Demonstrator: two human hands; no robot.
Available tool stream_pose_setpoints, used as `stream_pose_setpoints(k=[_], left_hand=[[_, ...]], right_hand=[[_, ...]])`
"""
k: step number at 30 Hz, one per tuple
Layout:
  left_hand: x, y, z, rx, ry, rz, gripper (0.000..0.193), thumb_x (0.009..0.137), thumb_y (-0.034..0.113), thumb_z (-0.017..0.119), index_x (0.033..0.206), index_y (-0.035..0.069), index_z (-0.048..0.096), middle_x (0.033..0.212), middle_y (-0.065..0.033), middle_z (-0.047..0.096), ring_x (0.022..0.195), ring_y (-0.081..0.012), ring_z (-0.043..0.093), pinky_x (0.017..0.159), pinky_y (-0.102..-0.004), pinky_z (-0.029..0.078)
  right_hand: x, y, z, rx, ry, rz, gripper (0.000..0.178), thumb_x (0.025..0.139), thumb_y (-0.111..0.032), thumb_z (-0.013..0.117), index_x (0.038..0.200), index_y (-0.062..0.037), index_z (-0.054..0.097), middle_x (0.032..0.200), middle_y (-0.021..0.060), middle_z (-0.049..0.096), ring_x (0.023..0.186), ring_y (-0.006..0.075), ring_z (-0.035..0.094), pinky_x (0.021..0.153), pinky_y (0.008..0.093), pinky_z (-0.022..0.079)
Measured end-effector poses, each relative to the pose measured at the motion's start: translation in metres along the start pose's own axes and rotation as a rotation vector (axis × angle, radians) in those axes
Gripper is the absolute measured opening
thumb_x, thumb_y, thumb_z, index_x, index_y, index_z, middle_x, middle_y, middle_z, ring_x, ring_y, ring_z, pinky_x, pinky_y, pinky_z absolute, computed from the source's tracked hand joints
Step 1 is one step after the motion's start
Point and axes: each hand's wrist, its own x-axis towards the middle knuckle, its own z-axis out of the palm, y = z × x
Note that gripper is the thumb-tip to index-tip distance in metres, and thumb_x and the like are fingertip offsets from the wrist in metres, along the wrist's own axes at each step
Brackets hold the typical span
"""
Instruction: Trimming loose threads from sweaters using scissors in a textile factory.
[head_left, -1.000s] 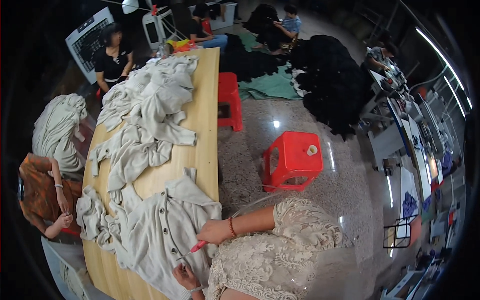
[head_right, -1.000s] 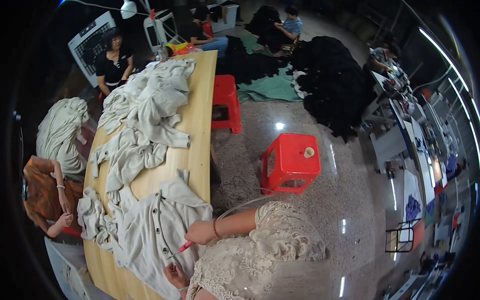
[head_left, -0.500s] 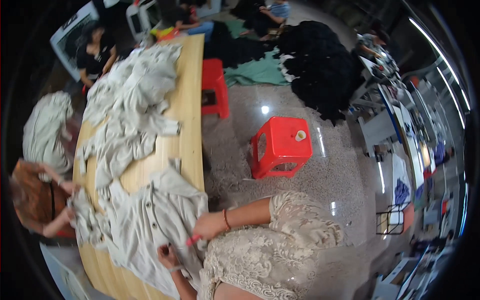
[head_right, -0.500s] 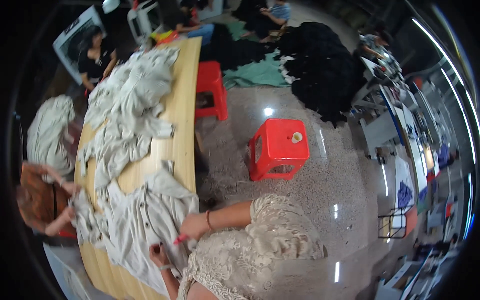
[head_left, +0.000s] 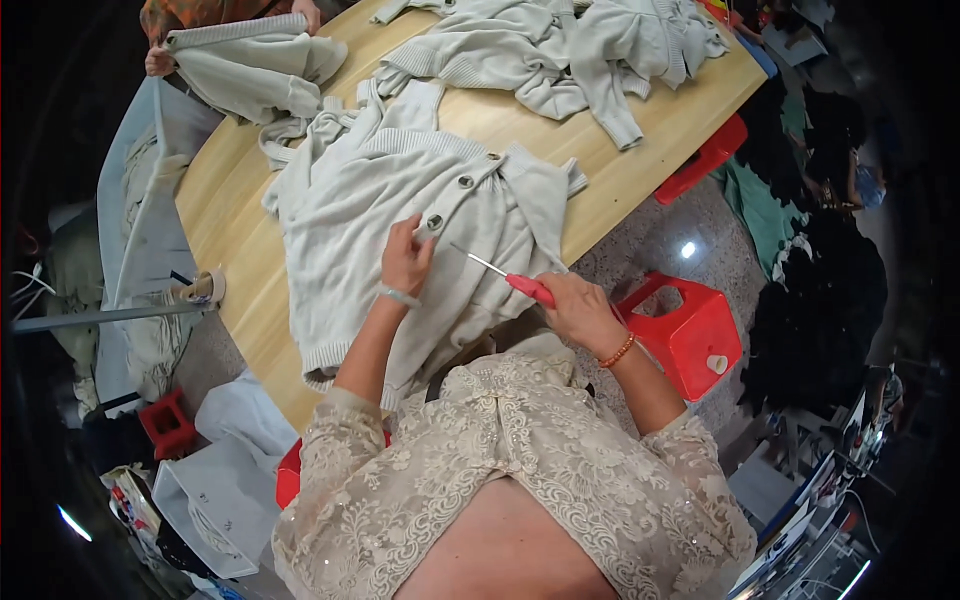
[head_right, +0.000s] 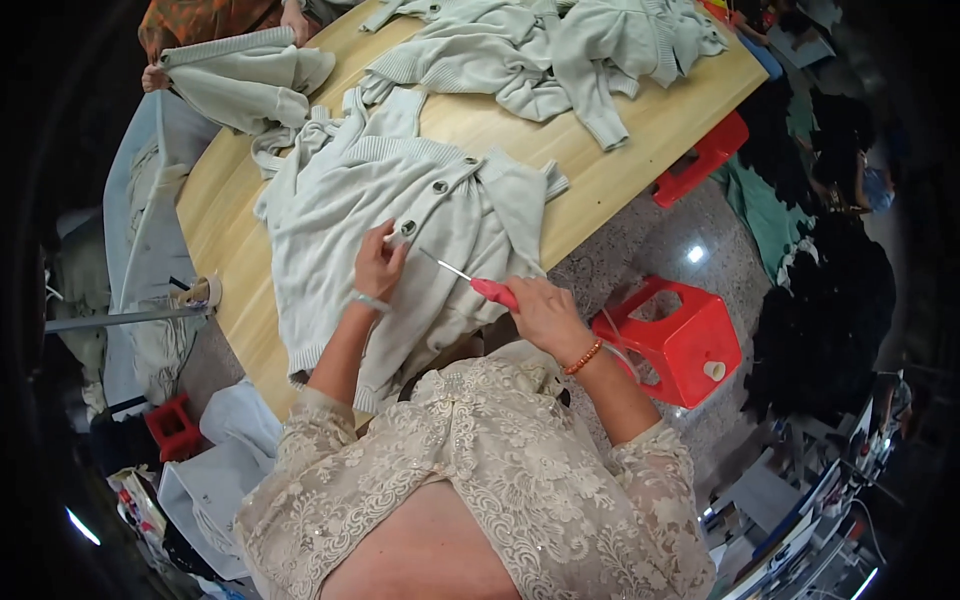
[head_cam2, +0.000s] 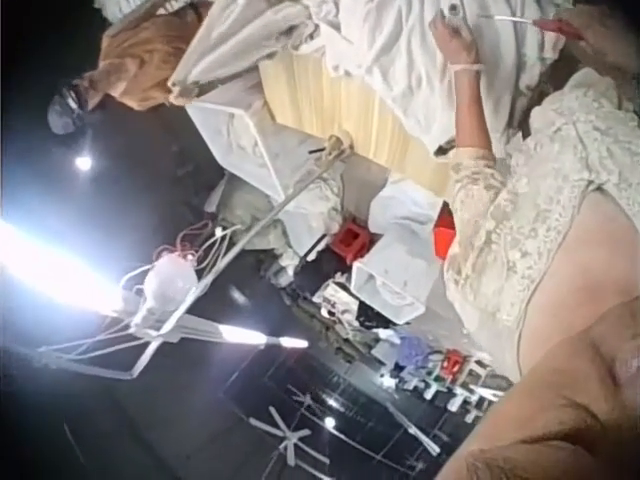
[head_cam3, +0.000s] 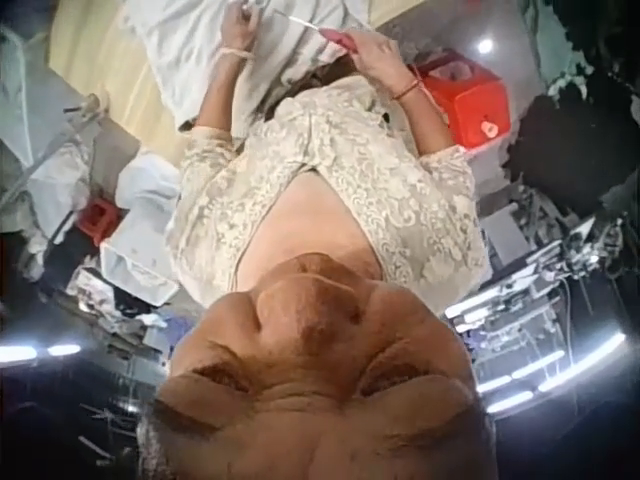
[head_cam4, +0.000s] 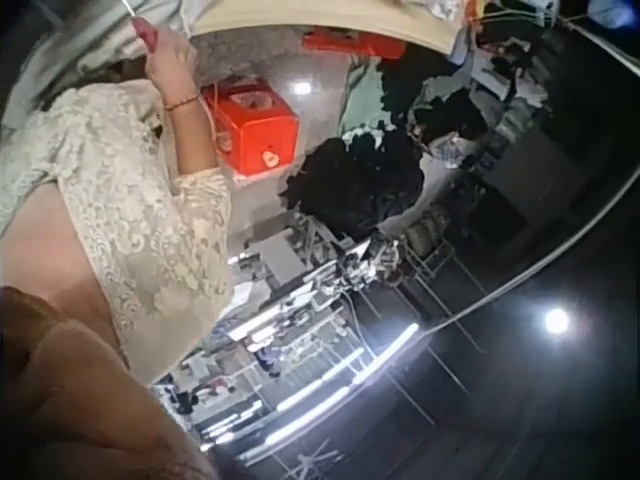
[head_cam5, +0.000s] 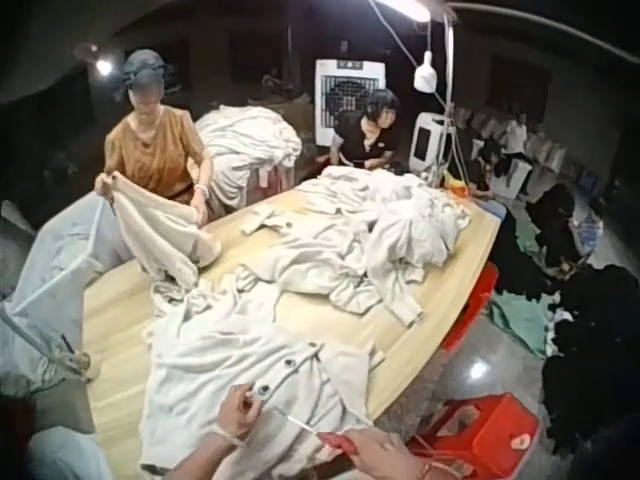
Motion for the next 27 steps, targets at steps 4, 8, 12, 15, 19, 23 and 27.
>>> stream_pose_setpoints(k=[4,8,12,15,19,23,27], left_hand=[[0.027,-0.017,0.025,0.087,-0.172,-0.071,0.038,0.072,0.011,0.074,0.107,0.004,0.060,0.094,-0.0123,0.060,0.075,-0.0262,0.059,0.070,-0.0355,0.049],[0.032,-0.012,0.029,-0.034,-0.340,-0.244,0.023,0.070,0.012,0.074,0.087,0.003,0.062,0.072,-0.0043,0.060,0.063,-0.0133,0.054,0.062,-0.0271,0.047],[0.033,-0.002,0.025,-0.043,-0.353,-0.165,0.017,0.074,0.009,0.074,0.084,0.004,0.062,0.070,-0.0025,0.057,0.063,-0.0119,0.053,0.060,-0.0258,0.045],[0.051,0.014,0.044,-0.026,-0.271,-0.064,0.027,0.074,0.015,0.073,0.096,0.003,0.063,0.084,-0.0101,0.058,0.078,-0.0235,0.057,0.068,-0.0341,0.048],[0.089,0.001,0.081,0.107,-0.099,-0.091,0.040,0.074,0.016,0.074,0.109,0.003,0.060,0.089,-0.0127,0.059,0.075,-0.0243,0.060,0.069,-0.0333,0.049],[0.102,-0.005,0.097,0.129,-0.319,-0.212,0.015,0.072,0.010,0.069,0.083,0.003,0.065,0.080,-0.0124,0.065,0.075,-0.0255,0.064,0.071,-0.0337,0.051],[0.102,0.002,0.097,0.039,-0.401,-0.178,0.012,0.073,0.010,0.068,0.082,0.003,0.064,0.076,-0.0122,0.064,0.070,-0.0253,0.062,0.067,-0.0345,0.050]], right_hand=[[0.019,-0.003,-0.008,-0.014,-0.046,0.046,0.014,0.085,-0.018,0.058,0.093,-0.0070,0.054,0.081,0.0165,0.063,0.082,0.0362,0.063,0.070,0.0484,0.049],[0.018,0.002,-0.011,-0.055,-0.142,0.094,0.020,0.085,-0.024,0.060,0.093,-0.0059,0.056,0.081,0.0201,0.064,0.081,0.0401,0.063,0.071,0.0502,0.048],[0.017,0.018,-0.019,0.065,-0.185,0.100,0.021,0.086,-0.025,0.059,0.094,-0.0064,0.056,0.082,0.0196,0.064,0.082,0.0407,0.062,0.072,0.0504,0.048],[0.026,0.036,-0.032,0.086,-0.126,0.165,0.021,0.087,-0.025,0.058,0.096,-0.0067,0.056,0.084,0.0194,0.064,0.084,0.0399,0.062,0.074,0.0502,0.048],[0.053,0.052,-0.043,0.057,-0.090,0.165,0.022,0.087,-0.023,0.058,0.103,-0.0079,0.059,0.085,0.0207,0.063,0.084,0.0401,0.061,0.073,0.0495,0.048],[0.079,0.066,-0.051,0.006,-0.177,0.142,0.020,0.087,-0.025,0.059,0.096,-0.0073,0.058,0.084,0.0207,0.064,0.085,0.0397,0.062,0.072,0.0496,0.048],[0.080,0.081,-0.064,-0.002,-0.322,0.141,0.025,0.086,-0.031,0.060,0.092,-0.0073,0.060,0.084,0.0194,0.065,0.085,0.0392,0.063,0.072,0.0504,0.047]])
